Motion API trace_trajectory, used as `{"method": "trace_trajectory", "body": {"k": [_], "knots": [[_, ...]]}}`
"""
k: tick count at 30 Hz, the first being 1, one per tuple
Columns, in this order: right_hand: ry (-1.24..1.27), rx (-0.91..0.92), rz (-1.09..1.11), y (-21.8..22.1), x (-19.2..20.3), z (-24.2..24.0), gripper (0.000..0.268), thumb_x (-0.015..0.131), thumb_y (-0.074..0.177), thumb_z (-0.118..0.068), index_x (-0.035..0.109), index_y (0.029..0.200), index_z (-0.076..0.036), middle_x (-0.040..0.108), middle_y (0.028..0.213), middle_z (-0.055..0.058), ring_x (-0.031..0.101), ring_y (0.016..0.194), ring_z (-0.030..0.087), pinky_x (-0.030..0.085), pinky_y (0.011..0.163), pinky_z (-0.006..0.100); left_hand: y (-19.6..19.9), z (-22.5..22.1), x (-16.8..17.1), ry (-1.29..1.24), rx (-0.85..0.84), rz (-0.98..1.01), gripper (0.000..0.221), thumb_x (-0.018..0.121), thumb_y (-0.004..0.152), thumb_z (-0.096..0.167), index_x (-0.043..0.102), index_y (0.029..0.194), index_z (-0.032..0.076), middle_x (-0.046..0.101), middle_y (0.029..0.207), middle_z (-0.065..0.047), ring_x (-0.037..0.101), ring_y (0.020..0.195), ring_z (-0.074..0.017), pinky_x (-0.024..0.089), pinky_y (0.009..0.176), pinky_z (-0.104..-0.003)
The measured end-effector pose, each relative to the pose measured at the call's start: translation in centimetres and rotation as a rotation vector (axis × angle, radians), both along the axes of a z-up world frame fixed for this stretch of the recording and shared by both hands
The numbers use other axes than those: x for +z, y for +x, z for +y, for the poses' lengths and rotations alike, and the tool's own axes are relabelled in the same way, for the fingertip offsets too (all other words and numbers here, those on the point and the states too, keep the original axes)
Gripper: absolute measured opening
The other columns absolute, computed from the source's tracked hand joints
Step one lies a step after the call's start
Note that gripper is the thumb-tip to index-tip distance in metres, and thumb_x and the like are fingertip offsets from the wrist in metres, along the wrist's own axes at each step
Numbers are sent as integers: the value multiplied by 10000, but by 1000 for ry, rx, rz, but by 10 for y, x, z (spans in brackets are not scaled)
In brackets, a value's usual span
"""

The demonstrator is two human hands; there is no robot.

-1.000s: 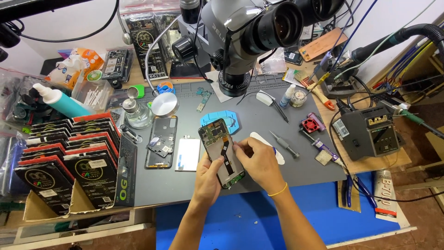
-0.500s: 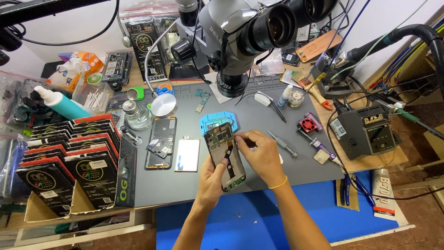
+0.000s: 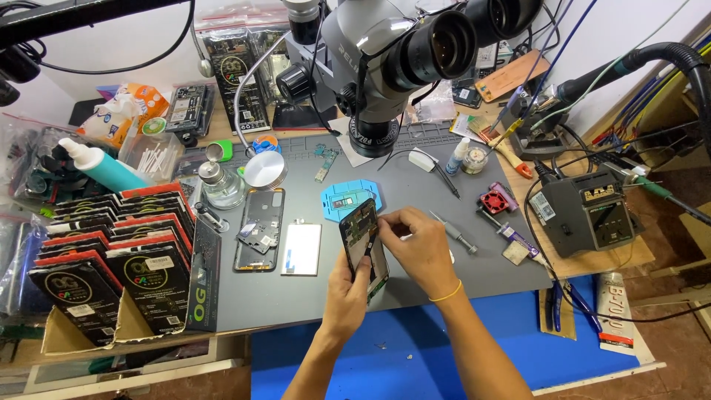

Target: Disassembling a smartphone to remove internal components like the battery and motherboard using specialized tools.

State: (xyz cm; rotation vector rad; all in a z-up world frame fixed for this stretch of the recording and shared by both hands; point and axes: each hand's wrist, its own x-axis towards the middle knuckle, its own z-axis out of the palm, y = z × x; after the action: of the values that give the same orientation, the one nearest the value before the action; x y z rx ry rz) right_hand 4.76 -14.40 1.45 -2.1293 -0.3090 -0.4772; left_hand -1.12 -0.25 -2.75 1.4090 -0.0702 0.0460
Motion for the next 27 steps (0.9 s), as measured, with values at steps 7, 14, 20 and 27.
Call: {"method": "trace_trajectory", "body": {"k": [7,14,20,27], "knots": [[-24,-33,24,2,-2,0,113,713,886,-97,714,773,-92,716,746,2,616,630,127,542,611,266,1,-1,-8,-22,-15,-18,397,476,1076,154,544,1452,46,667,1119,-80,577,956,-155,552,858,-291],[-3,-32,52,1,-1,1,106,697,883,-100,747,791,-81,727,753,6,623,639,125,543,615,266,2,-1,-8,-26,6,31,357,487,1073,153,590,1400,56,618,954,-37,499,815,-121,490,715,-269],[22,-30,115,2,-2,0,111,696,905,-141,760,833,-86,753,797,12,664,685,130,568,645,267,4,1,-14,-100,-12,14,414,499,1060,179,548,1450,50,683,1216,-94,615,1063,-191,603,897,-360],[139,-46,420,9,-4,-5,132,728,925,-237,807,918,-131,798,849,-46,660,721,80,551,733,241,12,5,-17,-328,-15,128,413,542,1014,106,562,1414,4,709,1307,-163,683,1178,-270,606,992,-415]]}}
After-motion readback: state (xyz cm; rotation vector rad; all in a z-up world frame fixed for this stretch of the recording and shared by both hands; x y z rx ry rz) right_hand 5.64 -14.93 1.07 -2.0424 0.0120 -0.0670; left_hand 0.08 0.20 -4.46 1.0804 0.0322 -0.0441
